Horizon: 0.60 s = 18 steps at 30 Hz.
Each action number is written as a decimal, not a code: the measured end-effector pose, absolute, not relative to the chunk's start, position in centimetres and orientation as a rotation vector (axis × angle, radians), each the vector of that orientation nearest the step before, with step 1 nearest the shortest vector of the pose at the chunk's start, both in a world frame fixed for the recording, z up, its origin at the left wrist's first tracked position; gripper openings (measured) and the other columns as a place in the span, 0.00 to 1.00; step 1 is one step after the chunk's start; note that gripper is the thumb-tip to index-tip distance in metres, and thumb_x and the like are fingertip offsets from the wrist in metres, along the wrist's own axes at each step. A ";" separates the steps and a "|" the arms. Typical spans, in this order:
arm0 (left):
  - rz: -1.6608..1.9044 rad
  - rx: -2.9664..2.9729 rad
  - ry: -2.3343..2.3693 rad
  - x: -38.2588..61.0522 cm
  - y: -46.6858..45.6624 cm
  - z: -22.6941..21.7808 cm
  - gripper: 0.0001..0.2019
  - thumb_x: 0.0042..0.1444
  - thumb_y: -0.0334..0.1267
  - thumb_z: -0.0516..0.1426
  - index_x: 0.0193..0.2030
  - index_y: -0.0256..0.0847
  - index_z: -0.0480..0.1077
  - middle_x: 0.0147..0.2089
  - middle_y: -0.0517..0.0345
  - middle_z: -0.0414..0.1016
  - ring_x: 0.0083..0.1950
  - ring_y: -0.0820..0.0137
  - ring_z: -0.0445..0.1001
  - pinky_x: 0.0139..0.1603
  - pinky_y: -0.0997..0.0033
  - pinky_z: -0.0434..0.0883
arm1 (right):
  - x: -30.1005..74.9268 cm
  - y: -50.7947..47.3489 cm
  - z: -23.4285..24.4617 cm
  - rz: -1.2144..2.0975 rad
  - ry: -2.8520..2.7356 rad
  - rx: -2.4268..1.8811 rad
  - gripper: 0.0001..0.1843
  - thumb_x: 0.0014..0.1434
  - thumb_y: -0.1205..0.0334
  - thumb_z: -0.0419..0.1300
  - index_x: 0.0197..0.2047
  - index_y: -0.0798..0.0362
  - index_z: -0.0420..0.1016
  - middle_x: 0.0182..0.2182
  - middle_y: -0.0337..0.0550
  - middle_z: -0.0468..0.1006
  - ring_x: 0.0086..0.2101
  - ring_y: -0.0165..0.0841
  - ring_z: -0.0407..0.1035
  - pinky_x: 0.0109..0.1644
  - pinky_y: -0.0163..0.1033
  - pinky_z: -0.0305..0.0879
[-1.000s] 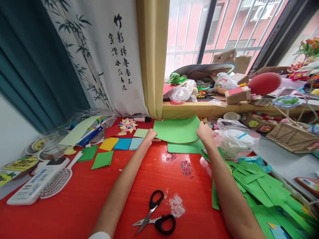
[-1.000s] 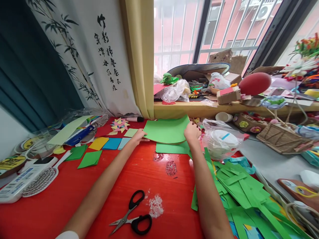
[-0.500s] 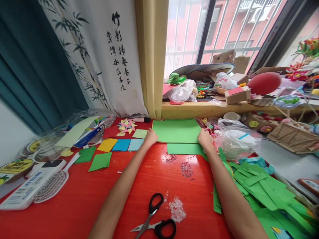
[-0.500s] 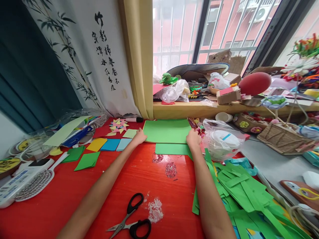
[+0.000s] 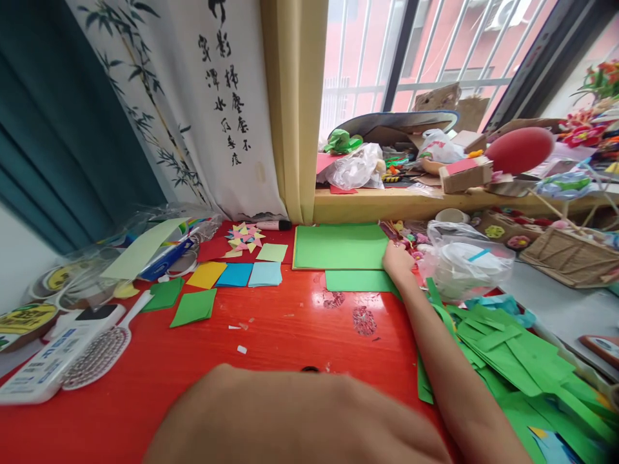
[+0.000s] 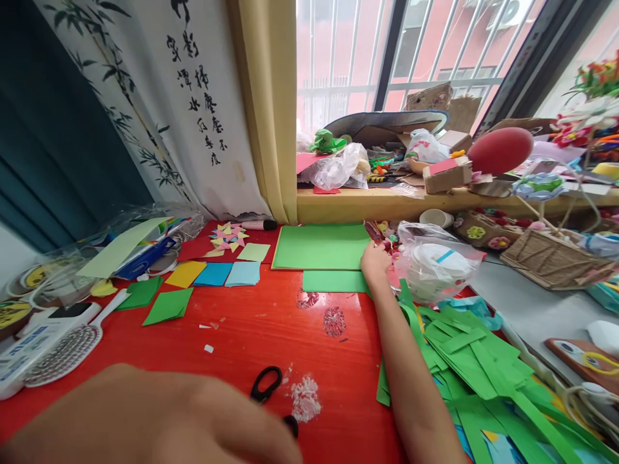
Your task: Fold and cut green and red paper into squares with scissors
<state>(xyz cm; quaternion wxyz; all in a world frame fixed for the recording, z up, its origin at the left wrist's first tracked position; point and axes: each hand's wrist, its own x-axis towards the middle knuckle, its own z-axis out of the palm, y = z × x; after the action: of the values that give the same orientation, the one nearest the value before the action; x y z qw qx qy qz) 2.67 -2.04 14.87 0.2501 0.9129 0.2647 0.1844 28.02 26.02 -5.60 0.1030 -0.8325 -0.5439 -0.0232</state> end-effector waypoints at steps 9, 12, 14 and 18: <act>0.303 2.416 0.491 -0.6 -1.9 15.5 0.21 0.55 0.45 0.51 0.57 0.63 0.64 0.47 0.76 0.76 0.38 0.78 0.75 0.35 0.87 0.72 | 28.0 26.1 -5.5 -0.055 -1.636 -2.458 0.24 0.62 0.73 0.40 0.58 0.57 0.63 0.50 0.64 0.67 0.47 0.45 0.70 0.45 0.48 0.66; 0.288 2.356 0.519 -0.8 -2.1 15.0 0.20 0.55 0.45 0.52 0.55 0.63 0.66 0.47 0.75 0.76 0.36 0.76 0.75 0.33 0.85 0.73 | 28.3 26.1 -5.5 -0.040 -1.648 -2.443 0.24 0.62 0.73 0.40 0.59 0.57 0.61 0.51 0.65 0.66 0.47 0.45 0.70 0.46 0.47 0.66; 0.260 2.271 0.489 -0.5 -2.0 15.5 0.19 0.54 0.45 0.52 0.54 0.63 0.68 0.46 0.73 0.77 0.37 0.73 0.75 0.40 0.80 0.74 | 28.4 26.1 -5.5 -0.034 -1.647 -2.435 0.24 0.62 0.72 0.40 0.59 0.57 0.61 0.51 0.64 0.66 0.47 0.45 0.70 0.46 0.47 0.66; 0.345 2.163 0.509 -0.2 -1.5 16.4 0.19 0.55 0.49 0.48 0.53 0.67 0.67 0.42 0.75 0.78 0.40 0.72 0.74 0.45 0.77 0.73 | 28.5 26.1 -5.5 -0.008 -1.635 -2.431 0.24 0.61 0.73 0.40 0.58 0.58 0.62 0.51 0.64 0.66 0.47 0.46 0.70 0.45 0.47 0.66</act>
<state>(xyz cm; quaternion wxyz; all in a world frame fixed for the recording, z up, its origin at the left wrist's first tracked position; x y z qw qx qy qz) -0.22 -1.50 16.40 0.4316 0.8677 0.2043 0.1383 28.47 26.08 -5.46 0.1057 -0.8251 -0.5550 -0.0027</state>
